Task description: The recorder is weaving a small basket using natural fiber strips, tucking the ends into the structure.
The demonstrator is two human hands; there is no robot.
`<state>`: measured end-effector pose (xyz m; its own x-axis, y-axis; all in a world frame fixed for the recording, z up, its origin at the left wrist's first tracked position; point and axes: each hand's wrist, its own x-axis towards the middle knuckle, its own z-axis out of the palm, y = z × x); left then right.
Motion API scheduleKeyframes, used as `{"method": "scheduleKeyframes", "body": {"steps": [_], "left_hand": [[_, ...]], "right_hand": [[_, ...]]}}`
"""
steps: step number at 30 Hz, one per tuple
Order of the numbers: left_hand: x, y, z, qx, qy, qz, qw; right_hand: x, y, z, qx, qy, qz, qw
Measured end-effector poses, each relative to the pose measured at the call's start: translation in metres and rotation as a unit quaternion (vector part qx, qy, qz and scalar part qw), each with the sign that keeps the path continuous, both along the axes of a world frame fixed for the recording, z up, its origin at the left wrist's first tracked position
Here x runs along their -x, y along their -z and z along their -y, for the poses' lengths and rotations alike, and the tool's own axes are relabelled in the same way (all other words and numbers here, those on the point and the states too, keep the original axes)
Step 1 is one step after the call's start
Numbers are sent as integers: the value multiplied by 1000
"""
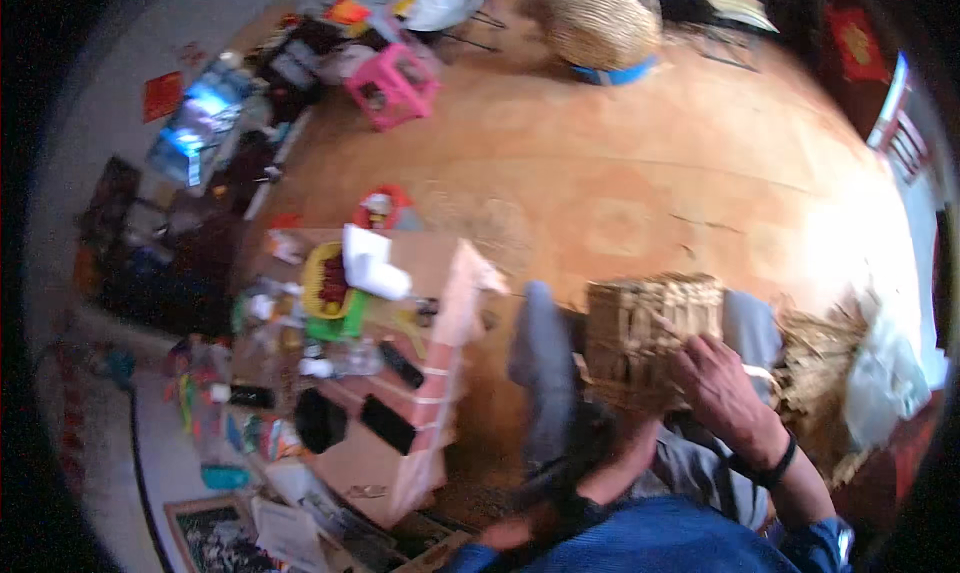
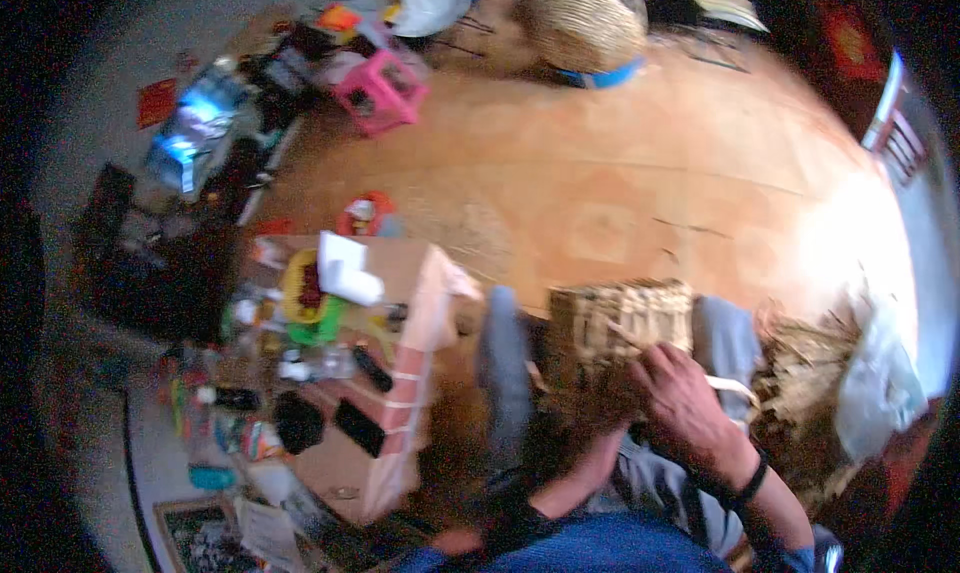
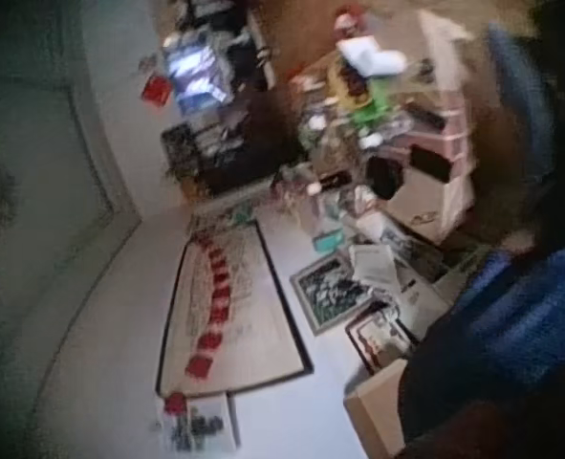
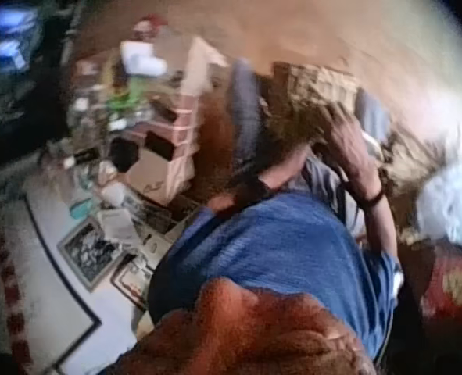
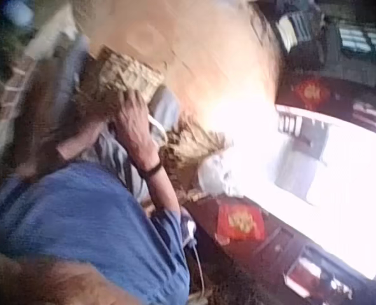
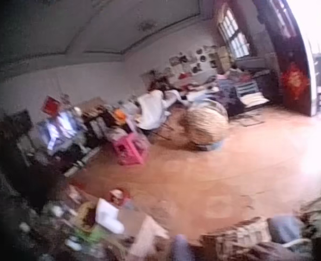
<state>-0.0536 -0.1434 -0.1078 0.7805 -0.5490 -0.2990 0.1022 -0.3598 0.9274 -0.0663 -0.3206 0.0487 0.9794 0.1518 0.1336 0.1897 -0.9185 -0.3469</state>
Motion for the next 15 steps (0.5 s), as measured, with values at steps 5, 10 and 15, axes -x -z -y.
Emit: {"method": "scheduleKeyframes", "body": {"steps": [5,10,15], "left_hand": [[5,80,0,222,-122,-158,954],[6,43,-5,289,-84,-203,932],[-10,-27,-13,227,-34,-161,960]], "right_hand": [[-6,32,-7,-77,24,73,994],[1,22,-8,-145,26,90,985],[7,26,-4,-150,34,70,986]]}}
